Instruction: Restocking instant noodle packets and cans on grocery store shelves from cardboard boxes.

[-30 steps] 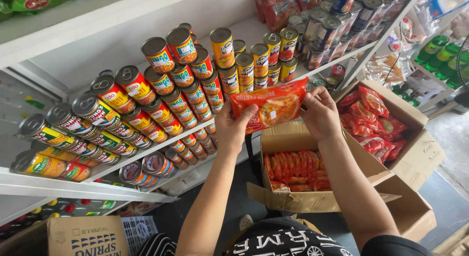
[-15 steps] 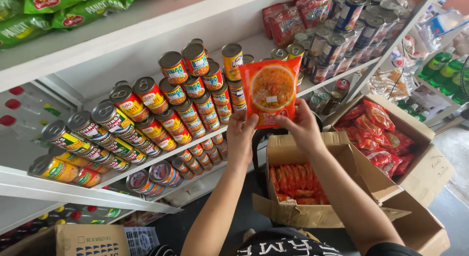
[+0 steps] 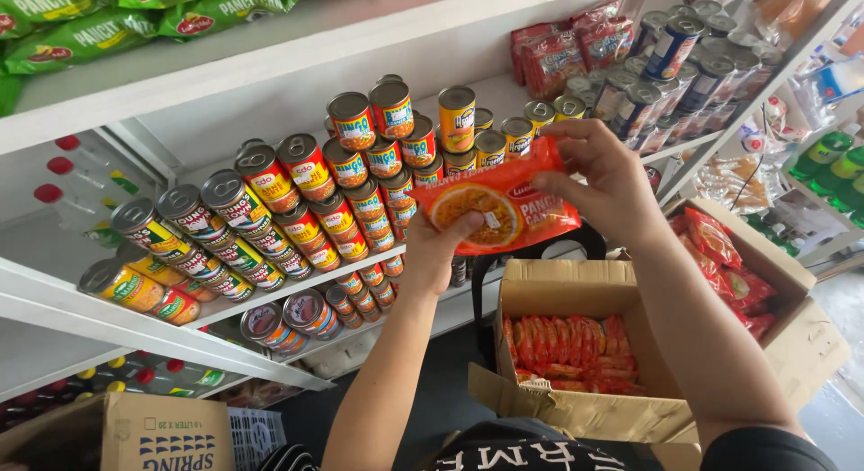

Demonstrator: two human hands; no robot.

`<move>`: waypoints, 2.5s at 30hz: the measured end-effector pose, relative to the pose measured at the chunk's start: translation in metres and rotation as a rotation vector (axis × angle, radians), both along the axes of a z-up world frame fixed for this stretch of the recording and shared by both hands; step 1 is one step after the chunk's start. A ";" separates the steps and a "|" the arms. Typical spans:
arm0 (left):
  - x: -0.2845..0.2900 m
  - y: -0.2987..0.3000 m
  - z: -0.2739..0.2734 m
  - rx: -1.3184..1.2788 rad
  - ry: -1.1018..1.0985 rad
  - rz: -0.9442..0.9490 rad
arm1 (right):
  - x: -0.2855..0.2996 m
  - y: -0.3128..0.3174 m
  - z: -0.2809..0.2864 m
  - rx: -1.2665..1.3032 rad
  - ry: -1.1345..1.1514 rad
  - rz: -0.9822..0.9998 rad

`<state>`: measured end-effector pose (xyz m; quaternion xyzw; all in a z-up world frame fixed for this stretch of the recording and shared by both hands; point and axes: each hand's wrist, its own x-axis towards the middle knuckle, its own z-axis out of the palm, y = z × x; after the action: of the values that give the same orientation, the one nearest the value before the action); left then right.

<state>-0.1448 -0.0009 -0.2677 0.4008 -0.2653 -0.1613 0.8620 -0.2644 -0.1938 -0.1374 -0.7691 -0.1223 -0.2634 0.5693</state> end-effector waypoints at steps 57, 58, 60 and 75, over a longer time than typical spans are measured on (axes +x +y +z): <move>0.100 0.313 0.246 0.402 -0.728 1.368 | 0.262 0.256 0.155 -0.292 -0.595 -0.129; 0.101 0.310 0.246 0.403 -0.727 1.368 | 0.265 0.260 0.154 -0.292 -0.594 -0.129; 0.103 0.305 0.248 0.330 -0.765 1.313 | 0.269 0.266 0.153 -0.246 -0.535 -0.103; 0.107 0.253 0.260 0.926 -1.308 1.559 | 0.229 0.273 0.164 -0.466 -0.845 -0.332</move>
<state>-0.0376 0.2523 -0.0073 0.7477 -0.2582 0.5817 0.1897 -0.0352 0.0796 0.0269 -0.7110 -0.2735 -0.6042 0.2338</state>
